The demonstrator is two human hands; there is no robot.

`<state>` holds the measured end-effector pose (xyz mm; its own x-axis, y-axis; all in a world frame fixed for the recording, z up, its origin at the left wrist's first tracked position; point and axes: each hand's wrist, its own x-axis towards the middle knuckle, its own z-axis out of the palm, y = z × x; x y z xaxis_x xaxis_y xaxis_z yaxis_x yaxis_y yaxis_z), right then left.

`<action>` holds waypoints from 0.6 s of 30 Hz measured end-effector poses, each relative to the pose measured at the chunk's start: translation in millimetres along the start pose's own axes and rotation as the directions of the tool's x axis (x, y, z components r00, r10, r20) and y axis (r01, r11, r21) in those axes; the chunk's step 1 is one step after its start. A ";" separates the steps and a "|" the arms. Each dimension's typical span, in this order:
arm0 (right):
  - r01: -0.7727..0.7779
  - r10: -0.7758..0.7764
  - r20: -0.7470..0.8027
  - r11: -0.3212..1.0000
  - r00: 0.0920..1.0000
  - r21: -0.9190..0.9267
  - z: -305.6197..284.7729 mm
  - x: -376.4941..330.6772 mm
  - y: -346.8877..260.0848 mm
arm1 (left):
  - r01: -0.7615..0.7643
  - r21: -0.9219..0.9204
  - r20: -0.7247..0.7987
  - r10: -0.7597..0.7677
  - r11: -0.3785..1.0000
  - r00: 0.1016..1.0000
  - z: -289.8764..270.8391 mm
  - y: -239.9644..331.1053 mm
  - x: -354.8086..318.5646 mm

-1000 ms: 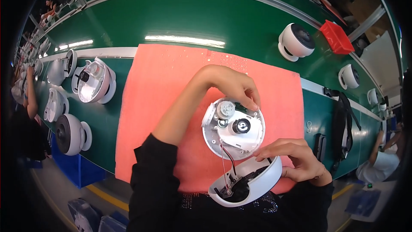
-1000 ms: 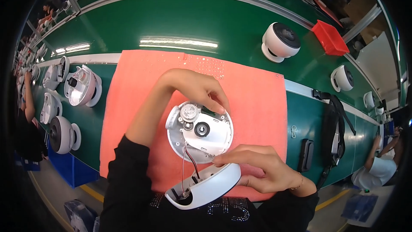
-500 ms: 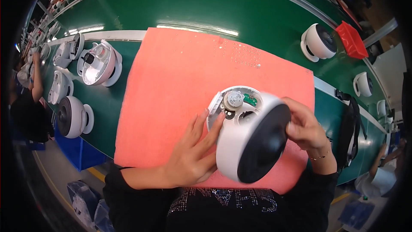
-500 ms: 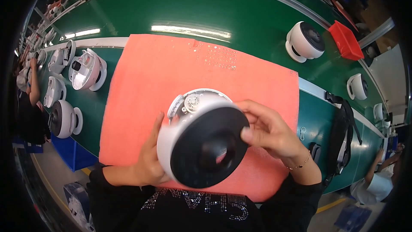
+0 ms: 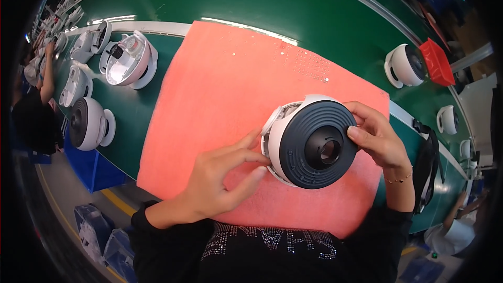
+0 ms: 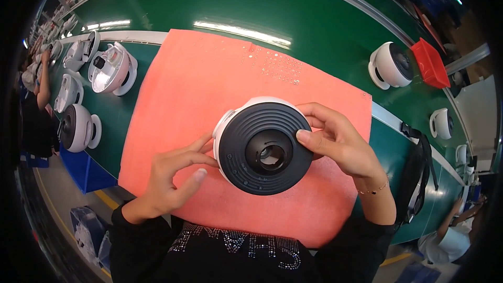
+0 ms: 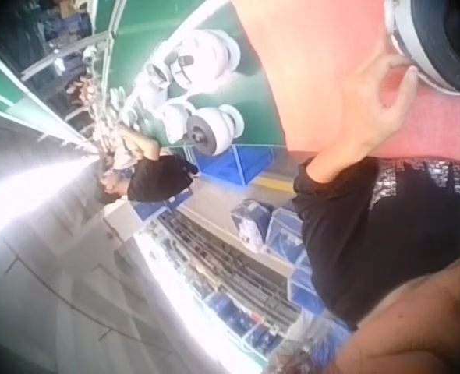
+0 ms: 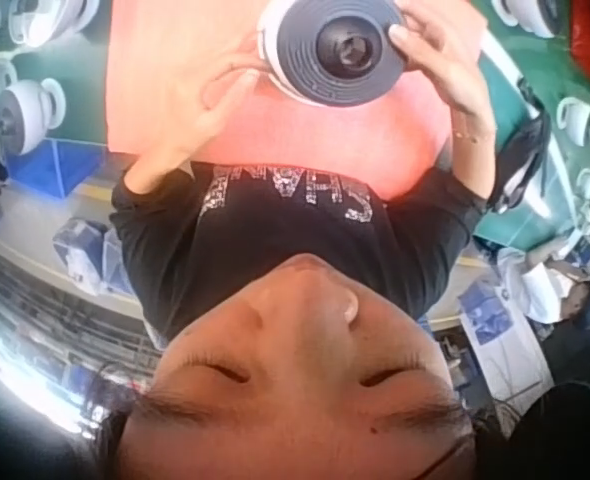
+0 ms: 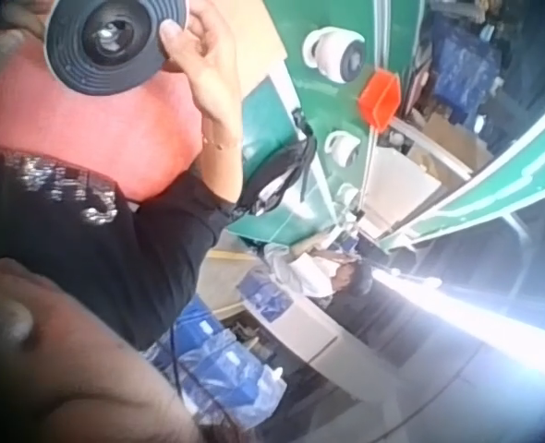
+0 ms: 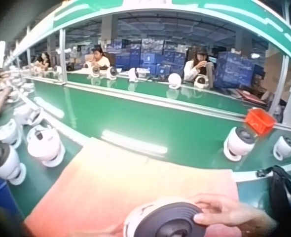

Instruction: Manually assembling the internal components, wiring, and lens module into the outer housing of a dome-style security camera.

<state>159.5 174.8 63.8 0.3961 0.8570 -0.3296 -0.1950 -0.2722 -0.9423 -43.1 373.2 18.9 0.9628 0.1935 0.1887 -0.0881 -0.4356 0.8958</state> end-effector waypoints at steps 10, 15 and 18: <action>0.051 -0.051 0.079 0.999 0.996 0.004 4.3 7.4 2.8 | 0.048 0.339 -0.128 -0.005 0.940 0.992 12.8 27.3 13.9; 0.006 -0.027 -0.062 0.949 0.998 -0.314 4.3 11.5 -1.9 | 0.162 0.543 -0.110 -0.122 0.824 0.987 14.0 30.1 20.4; 0.078 -0.161 -0.090 0.803 0.983 -0.591 9.8 22.7 -2.1 | 0.129 0.547 -0.122 -0.074 0.827 0.990 12.2 23.7 23.1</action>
<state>160.1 199.0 58.9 0.5011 0.8470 -0.1774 0.4042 -0.4104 -0.8174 -19.8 356.6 39.6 0.9281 0.3313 0.1698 0.1916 -0.8160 0.5453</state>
